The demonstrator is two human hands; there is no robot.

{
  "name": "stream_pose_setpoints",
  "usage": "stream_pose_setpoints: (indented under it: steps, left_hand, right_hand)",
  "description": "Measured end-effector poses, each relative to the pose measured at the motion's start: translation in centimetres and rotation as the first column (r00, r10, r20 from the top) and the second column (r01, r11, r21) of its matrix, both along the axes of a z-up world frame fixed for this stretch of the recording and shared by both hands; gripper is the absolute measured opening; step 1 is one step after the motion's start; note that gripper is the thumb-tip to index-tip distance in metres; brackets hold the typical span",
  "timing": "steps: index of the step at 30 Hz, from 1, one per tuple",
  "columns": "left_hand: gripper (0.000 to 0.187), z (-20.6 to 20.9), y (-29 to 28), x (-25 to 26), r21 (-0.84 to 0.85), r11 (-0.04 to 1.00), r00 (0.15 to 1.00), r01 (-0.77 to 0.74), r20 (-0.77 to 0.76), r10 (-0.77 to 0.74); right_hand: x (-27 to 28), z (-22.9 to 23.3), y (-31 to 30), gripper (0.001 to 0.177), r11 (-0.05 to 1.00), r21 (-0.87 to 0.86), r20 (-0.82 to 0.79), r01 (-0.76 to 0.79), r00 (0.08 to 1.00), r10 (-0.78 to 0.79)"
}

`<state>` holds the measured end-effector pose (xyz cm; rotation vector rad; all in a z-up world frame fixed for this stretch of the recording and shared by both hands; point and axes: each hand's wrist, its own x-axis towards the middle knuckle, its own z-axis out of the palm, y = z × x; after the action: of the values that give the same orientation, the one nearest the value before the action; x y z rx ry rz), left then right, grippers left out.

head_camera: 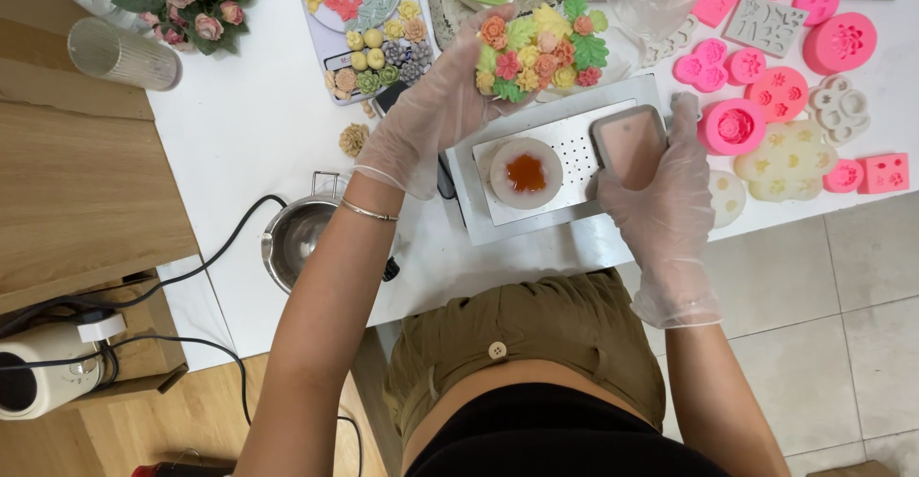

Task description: Decorating a finished candle with small wax floral elements using a clay tool and adhesive.

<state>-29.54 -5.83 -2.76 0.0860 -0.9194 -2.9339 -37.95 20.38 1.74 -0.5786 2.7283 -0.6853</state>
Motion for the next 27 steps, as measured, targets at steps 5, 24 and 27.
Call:
stream_pose_setpoints:
  steps: [5, 24, 27]
  left_hand:
    - [0.092, -0.8, -0.7, -1.8, 0.036, 0.997, 0.991, 0.070, 0.108, -0.074]
    - [0.068, 0.2, 3.4, -11.0, -0.417, 0.807, 0.884, 0.418, 0.391, -0.256]
    - [0.054, 0.6, 4.3, -11.8, -0.351, 0.798, 0.841, 0.489, 0.433, -0.325]
  right_hand:
    - [0.8, 3.7, 0.8, 0.084, 0.963, -0.234, 0.193, 0.136, 0.977, -0.091]
    - [3.7, -6.5, 10.7, 0.099, 0.974, -0.041, -0.023, 0.221, 0.975, -0.222]
    - [4.1, -9.3, 11.6, 0.101, 0.971, 0.000, -0.054, 0.239, 0.969, -0.239]
